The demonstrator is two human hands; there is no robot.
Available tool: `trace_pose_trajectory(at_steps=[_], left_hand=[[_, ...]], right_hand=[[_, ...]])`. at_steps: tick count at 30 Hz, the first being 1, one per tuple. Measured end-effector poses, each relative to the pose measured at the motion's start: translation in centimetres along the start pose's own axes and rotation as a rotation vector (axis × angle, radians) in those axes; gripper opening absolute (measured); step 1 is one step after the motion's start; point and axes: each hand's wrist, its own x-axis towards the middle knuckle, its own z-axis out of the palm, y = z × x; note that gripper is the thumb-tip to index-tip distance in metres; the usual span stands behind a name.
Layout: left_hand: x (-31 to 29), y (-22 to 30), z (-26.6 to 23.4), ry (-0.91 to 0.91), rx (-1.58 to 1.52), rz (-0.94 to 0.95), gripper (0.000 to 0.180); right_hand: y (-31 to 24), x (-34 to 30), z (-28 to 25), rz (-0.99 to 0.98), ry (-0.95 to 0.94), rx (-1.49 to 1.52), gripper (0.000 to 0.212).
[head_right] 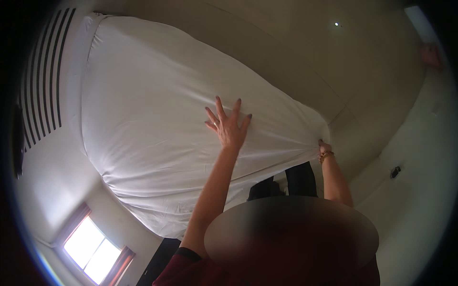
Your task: The person spreads and smooths a white fitted sheet over a mattress, tucking the edges around the corners and sides. The person walks around the bed to adjust the sheet on all sides.
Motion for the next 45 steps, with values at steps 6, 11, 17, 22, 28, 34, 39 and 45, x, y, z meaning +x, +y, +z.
trace_pose_trajectory(at_steps=[6,11,17,22,28,34,39,45], left_hand=[[2.3,1.3,1.4,-0.091,0.058,-0.073,0.054],[2.6,0.7,1.6,-0.122,0.049,-0.09,0.054],[2.6,1.1,1.2,-0.15,0.031,-0.086,0.057],[6.6,1.7,1.6,-0.151,0.265,0.086,0.064],[11.1,3.3,4.8,-0.541,0.743,0.116,0.077],[11.9,3.8,6.1,-0.505,0.573,0.034,0.074],[11.9,3.2,6.9,-0.517,0.707,0.104,0.062],[11.1,2.9,7.1,-0.504,0.681,0.156,0.065]], right_hand=[[-10.3,-2.6,7.8,-0.93,0.675,-0.604,0.072],[-23.2,-10.9,20.5,-1.322,-0.019,-0.451,0.063],[-24.7,-14.0,18.6,-1.194,-0.31,-0.795,0.053],[-25.5,-10.1,16.7,-0.969,-0.25,-0.809,0.043],[-22.4,-10.8,13.8,-1.08,-0.52,-1.301,0.033],[-19.9,-11.6,12.2,-0.734,-0.876,-0.778,0.023],[-15.3,-15.3,15.1,-1.552,-0.316,-1.009,0.024],[-15.2,-17.3,15.4,-0.405,-0.772,-0.269,0.034]])
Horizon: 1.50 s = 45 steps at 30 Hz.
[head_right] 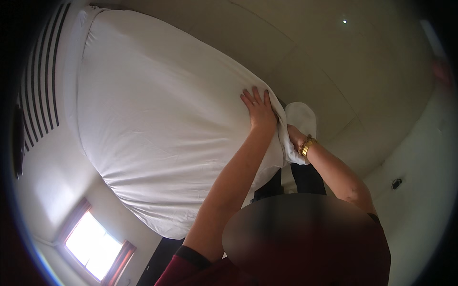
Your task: The person spreads and smooths a white fitted sheet over a mattress, tucking the edges around the corners and sides. The person walks around the bed to adjust the sheet on all sides.
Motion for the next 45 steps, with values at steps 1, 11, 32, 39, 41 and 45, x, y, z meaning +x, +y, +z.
trace_pose_trajectory(at_steps=[1,11,32,39,41,45], left_hand=[[-0.2,-0.2,-0.4,-0.009,0.002,0.008,0.066],[-5.6,-2.4,-7.2,-0.301,0.08,0.107,0.107],[-9.0,-1.7,-6.7,-0.37,0.052,0.486,0.043],[-4.6,-0.4,-1.7,-0.305,0.04,0.506,0.045],[-3.8,0.6,-0.6,-0.338,0.087,0.454,0.046],[-2.5,1.4,-1.0,-0.327,0.076,0.528,0.038]], right_hand=[[-0.2,0.5,-0.2,-0.003,-0.036,-0.031,0.033],[0.7,2.3,1.4,-0.477,-0.022,-0.933,0.033],[5.8,0.0,8.5,-0.215,-0.341,1.062,0.05],[6.4,-0.5,4.6,-0.001,-0.294,0.592,0.04],[6.0,-3.4,2.7,-0.062,-0.118,0.275,0.037],[5.5,-6.5,1.6,-0.405,0.34,-0.094,0.033]])
